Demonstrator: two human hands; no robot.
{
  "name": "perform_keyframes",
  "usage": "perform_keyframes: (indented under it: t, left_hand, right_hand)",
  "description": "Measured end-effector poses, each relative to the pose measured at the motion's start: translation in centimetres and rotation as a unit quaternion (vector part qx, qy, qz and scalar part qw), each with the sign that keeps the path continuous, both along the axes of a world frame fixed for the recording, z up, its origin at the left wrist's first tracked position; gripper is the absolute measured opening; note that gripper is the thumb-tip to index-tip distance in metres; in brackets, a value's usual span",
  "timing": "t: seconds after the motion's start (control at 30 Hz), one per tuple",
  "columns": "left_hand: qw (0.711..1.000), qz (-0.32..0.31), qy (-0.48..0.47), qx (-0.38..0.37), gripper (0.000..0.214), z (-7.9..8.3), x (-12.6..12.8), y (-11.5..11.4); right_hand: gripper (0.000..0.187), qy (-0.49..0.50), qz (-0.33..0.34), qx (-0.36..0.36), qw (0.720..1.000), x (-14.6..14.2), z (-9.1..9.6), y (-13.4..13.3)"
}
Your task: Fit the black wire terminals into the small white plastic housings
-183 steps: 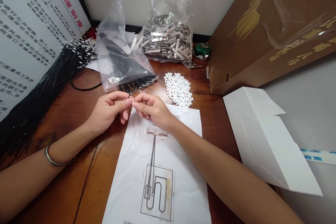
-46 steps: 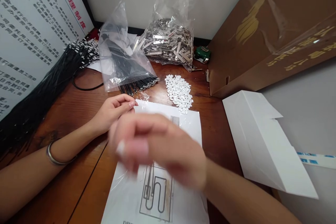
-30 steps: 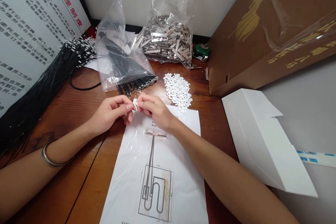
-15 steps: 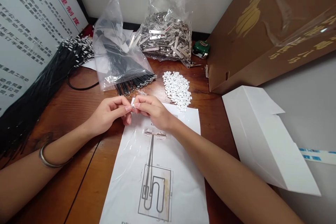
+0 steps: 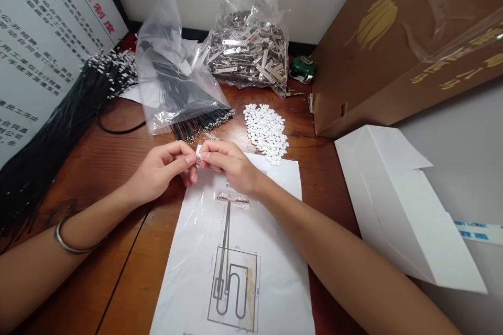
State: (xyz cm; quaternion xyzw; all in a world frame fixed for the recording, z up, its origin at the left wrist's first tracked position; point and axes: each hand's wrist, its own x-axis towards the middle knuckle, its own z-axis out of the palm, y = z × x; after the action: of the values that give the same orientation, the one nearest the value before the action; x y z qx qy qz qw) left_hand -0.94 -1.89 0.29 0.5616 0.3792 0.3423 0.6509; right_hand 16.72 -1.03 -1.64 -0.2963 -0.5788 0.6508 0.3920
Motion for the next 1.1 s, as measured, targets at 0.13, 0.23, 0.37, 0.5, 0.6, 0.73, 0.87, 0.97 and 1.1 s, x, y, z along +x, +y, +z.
perform_keyframes:
  t: [0.13, 0.23, 0.37, 0.5, 0.6, 0.73, 0.87, 0.97, 1.1]
  left_hand:
    - [1.0, -0.001, 0.005, 0.004, 0.021, 0.12, 0.0, 0.03]
    - [1.0, -0.004, 0.01, 0.005, 0.018, 0.13, 0.03, 0.1]
    - [1.0, -0.005, 0.014, 0.007, 0.016, -0.01, 0.05, 0.14]
    - [1.0, -0.003, 0.014, 0.012, 0.014, -0.17, 0.04, 0.08]
    - [1.0, -0.004, 0.015, 0.011, 0.013, -0.22, 0.01, 0.07]
    - [1.0, 0.002, 0.021, 0.018, 0.013, -0.16, 0.04, 0.1]
    - [1.0, 0.007, 0.025, 0.01, 0.012, -0.03, 0.11, 0.08]
    - [1.0, 0.009, 0.029, 0.008, 0.012, -0.03, 0.1, 0.07]
    - [0.999, 0.004, 0.034, 0.007, 0.013, -0.24, 0.0, 0.13]
  right_hand:
    - [0.021, -0.003, 0.005, 0.006, 1.0, 0.04, -0.05, 0.06]
    - [0.021, 0.0, 0.005, 0.01, 1.0, 0.04, -0.07, 0.07]
    - [0.021, -0.004, 0.007, 0.019, 1.0, 0.02, -0.04, -0.03]
    - [0.022, -0.017, 0.002, 0.038, 0.999, -0.01, 0.0, -0.1]
    - [0.022, -0.01, 0.008, 0.052, 0.999, -0.06, 0.0, -0.08]
    - [0.022, -0.02, 0.009, 0.075, 0.997, -0.11, -0.03, -0.06]
    - [0.022, -0.032, 0.008, 0.088, 0.996, -0.13, -0.08, -0.09]
    - [0.022, -0.051, -0.006, 0.116, 0.992, -0.11, -0.13, -0.1]
    - [0.023, -0.071, -0.001, 0.144, 0.987, -0.12, -0.15, -0.1]
